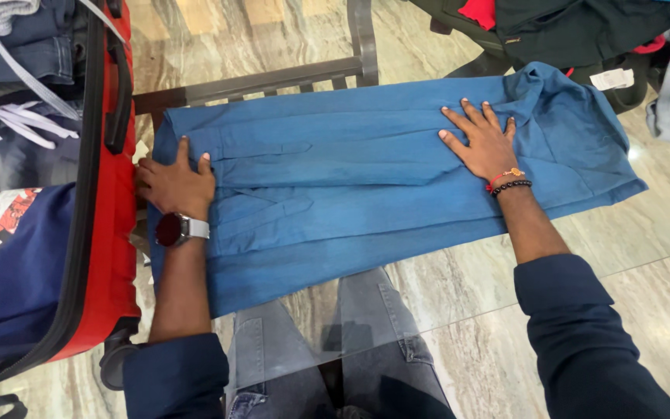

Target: The person folds a pair of trousers and a shirt by hand on a glass surface and places them into an open suitcase.

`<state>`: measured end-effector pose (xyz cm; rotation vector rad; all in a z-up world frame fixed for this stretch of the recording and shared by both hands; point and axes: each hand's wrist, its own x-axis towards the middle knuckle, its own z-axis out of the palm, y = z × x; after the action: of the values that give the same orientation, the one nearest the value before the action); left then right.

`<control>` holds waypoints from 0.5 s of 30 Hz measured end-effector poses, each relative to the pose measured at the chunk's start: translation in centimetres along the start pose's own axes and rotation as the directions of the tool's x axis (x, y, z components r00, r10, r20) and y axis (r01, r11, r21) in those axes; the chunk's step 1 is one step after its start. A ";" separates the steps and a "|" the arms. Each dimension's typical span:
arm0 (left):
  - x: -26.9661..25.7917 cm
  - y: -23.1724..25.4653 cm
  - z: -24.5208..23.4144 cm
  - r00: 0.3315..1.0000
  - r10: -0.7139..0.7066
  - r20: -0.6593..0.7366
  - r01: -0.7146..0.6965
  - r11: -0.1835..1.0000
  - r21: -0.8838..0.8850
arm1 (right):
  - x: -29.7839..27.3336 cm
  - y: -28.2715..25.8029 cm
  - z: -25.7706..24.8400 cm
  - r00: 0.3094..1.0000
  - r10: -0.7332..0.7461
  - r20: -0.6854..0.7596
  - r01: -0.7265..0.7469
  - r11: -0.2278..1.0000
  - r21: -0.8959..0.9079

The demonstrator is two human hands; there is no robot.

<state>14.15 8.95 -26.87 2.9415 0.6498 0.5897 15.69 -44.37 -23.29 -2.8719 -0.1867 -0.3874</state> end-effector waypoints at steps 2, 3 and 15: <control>-0.7 0.6 0.0 0.997 -0.050 0.067 0.046 0.998 0.053 | 0.0 0.1 -0.1 1.000 0.003 0.001 -0.003 1.000 -0.002; -1.0 0.8 -0.2 0.992 -0.075 0.099 0.068 0.995 0.079 | 0.1 0.0 0.0 1.000 0.006 0.002 -0.006 1.000 -0.007; -1.0 -0.9 -1.3 0.976 0.159 0.147 -0.163 0.986 0.020 | 0.1 0.3 0.2 1.000 -0.002 -0.003 0.002 1.000 -0.016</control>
<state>12.43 9.31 -26.13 3.0502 0.4129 0.3752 15.86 -44.56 -23.55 -2.8865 -0.1865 -0.3958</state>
